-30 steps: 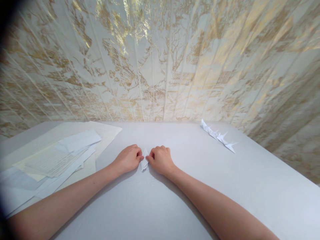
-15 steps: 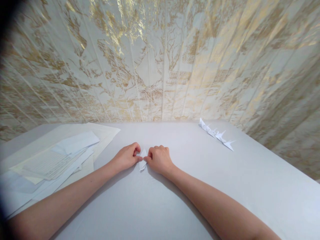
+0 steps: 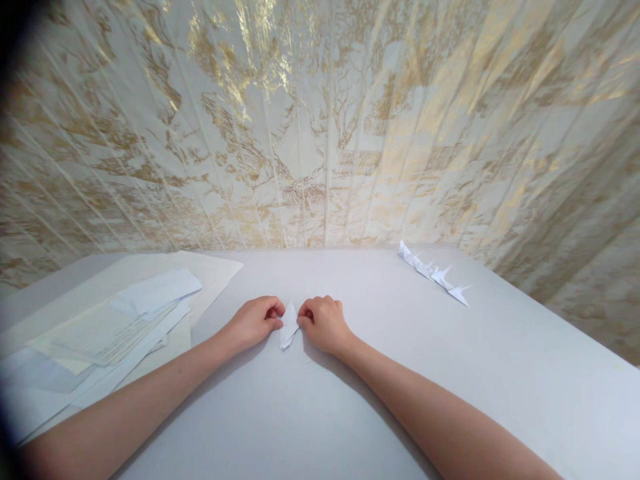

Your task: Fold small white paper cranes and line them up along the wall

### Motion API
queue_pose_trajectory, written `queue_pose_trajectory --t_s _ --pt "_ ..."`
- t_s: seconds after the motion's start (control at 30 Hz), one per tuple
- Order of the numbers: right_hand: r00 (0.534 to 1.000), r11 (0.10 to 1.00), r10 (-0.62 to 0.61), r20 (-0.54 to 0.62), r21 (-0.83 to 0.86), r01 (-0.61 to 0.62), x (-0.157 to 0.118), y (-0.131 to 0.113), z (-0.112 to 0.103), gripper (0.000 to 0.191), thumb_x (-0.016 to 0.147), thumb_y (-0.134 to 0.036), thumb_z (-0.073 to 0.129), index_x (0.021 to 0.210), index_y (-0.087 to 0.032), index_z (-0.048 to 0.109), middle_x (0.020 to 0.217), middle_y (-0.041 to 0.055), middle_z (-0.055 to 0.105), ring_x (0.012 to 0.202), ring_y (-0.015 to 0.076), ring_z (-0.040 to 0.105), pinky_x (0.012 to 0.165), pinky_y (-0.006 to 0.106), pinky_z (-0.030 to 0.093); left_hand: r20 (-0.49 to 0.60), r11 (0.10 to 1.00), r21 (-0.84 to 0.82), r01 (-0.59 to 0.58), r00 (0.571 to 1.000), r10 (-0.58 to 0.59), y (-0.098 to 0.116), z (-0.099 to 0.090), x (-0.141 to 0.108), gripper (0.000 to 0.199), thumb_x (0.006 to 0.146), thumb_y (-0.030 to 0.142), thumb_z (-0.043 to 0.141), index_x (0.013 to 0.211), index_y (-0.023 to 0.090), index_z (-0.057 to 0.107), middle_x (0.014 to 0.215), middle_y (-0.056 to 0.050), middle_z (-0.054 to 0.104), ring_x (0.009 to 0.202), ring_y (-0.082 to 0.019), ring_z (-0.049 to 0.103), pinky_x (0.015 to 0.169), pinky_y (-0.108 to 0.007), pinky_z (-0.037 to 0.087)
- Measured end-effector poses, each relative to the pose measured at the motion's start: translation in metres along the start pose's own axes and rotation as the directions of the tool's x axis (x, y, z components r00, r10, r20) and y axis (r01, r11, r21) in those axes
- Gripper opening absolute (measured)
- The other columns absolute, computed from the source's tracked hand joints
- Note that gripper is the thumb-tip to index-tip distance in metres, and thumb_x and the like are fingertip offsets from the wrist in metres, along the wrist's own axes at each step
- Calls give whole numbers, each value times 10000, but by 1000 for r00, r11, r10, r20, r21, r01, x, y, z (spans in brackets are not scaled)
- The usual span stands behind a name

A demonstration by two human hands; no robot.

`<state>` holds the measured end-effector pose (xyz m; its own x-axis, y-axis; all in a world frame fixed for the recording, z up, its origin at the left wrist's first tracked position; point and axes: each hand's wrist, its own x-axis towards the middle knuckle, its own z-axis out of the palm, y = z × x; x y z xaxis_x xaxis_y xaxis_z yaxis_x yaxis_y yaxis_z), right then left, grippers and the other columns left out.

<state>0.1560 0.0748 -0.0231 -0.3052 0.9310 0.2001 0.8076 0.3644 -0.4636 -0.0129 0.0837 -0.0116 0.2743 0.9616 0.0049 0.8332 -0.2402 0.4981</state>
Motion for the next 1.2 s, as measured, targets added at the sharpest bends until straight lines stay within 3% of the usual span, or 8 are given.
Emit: queue_pose_trajectory --t_s 0.3,0.5,0.67,0.77,0.97,1.07,1.2 --pt "997 993 -76 35 93 72 -3 4 -2 138 702 -113 574 774 -203 651 808 12 660 811 169 531 788 314 331 -45 1000 -25 4 999 -5 -2 0 -3 54 644 130 617 633 172 585 651 22 571 626 -122 513 588 -225 356" --pt "997 988 -76 -20 134 78 -2 3 0 39 688 -161 644 710 -192 636 744 3 650 790 174 538 776 318 347 16 998 -50 -25 1000 25 -3 -1 -3 83 648 122 586 646 175 650 666 8 601 625 -121 536 596 -217 371" --pt "985 963 -143 -98 214 161 -1 2 2 84 669 -105 666 674 -181 630 713 9 650 759 167 557 747 300 373 96 996 -59 -74 992 79 0 -4 -3 135 652 139 559 679 176 686 664 5 628 624 -122 547 598 -208 370" --pt "976 947 -190 -108 244 211 -1 2 3 113 685 -75 642 693 -188 642 714 7 660 757 165 567 747 297 382 129 993 -43 -110 985 115 2 -7 -3 198 714 213 505 658 161 688 644 -5 626 618 -128 539 586 -213 351" --pt "962 920 -259 -91 279 274 -2 0 5 216 720 -46 578 856 -199 647 770 12 683 775 166 591 783 314 387 105 1000 10 -20 994 18 7 -5 -2 364 706 472 510 586 156 646 528 -6 571 532 -141 502 487 -226 286" --pt "965 925 -254 -65 276 262 -3 0 7 316 717 -18 544 983 -185 585 803 22 680 814 174 596 813 337 383 78 998 61 -7 997 2 9 -3 -1 338 736 419 478 578 170 643 536 -20 591 543 -151 519 498 -232 291" --pt "980 941 -182 -79 275 197 -2 1 9 293 711 -15 523 963 -162 540 806 30 666 782 166 592 777 317 407 64 995 103 -1 998 -5 10 -2 -1 253 728 268 456 601 173 653 596 -41 633 589 -161 543 536 -242 304"
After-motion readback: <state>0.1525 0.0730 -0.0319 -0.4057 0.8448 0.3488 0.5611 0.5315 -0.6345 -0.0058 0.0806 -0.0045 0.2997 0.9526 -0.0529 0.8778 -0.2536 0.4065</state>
